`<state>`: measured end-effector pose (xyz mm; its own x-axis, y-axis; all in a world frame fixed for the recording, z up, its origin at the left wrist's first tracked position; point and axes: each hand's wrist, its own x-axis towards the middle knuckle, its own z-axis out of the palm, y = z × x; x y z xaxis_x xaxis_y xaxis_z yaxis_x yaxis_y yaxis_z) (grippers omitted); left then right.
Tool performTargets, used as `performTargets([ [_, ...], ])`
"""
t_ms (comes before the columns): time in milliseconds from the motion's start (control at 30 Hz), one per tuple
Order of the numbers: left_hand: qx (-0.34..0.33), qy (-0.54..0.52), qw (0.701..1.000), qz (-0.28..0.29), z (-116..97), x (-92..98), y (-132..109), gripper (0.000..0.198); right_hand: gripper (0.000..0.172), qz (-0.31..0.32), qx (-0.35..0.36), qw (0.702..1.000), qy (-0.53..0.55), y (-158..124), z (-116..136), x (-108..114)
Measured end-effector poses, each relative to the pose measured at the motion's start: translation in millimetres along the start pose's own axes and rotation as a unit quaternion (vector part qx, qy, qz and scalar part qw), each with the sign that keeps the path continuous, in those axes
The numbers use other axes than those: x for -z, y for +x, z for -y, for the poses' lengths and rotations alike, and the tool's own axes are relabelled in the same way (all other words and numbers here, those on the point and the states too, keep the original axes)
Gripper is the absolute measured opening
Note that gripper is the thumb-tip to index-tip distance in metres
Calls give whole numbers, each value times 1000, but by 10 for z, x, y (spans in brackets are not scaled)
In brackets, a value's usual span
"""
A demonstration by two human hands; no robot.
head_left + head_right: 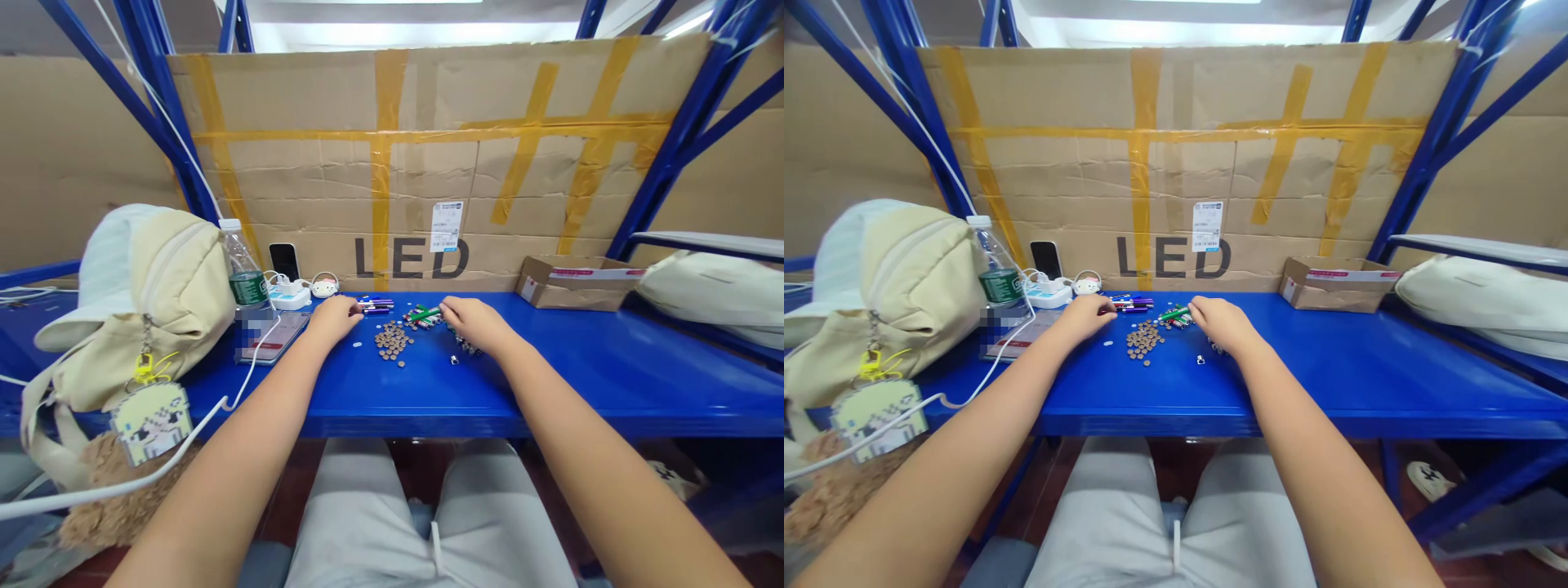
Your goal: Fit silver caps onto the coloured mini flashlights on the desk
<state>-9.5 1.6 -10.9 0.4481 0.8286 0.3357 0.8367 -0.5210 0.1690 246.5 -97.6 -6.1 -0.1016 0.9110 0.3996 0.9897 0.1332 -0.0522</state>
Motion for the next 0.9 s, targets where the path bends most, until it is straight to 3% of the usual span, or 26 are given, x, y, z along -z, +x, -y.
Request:
performTargets([
  [67, 46, 43, 996, 64, 88, -10, 0, 19, 33, 31, -3, 999, 13, -1, -48, 2],
  [133, 58, 53, 993, 84, 118, -21, 0, 22, 33, 64, -13, 998, -2, 6, -56, -9],
  [300, 73, 64, 992, 79, 158, 16, -5, 32, 38, 98, -59, 990, -87, 32, -25, -54],
  [467, 93, 84, 988, 92, 247, 34, -43, 15, 36, 116, -82, 983, -115, 31, -10, -78],
  [567, 78, 71, 992, 63, 225, 14, -45, 16, 33, 89, -64, 988, -110, 17, 45, -86],
  [667, 18, -29, 999, -29, 112, 6, -45, 17, 25, 39, 15, 997, -59, 2, 150, -107],
  [733, -36, -148, 986, -69, -1, 2, -58, 16, 22, 37, 73, 997, -6, 1, 226, -136],
  [900, -123, -337, 933, -17, -244, -41, -116, 20, 17, 78, 125, 987, 65, 31, 320, -227],
])
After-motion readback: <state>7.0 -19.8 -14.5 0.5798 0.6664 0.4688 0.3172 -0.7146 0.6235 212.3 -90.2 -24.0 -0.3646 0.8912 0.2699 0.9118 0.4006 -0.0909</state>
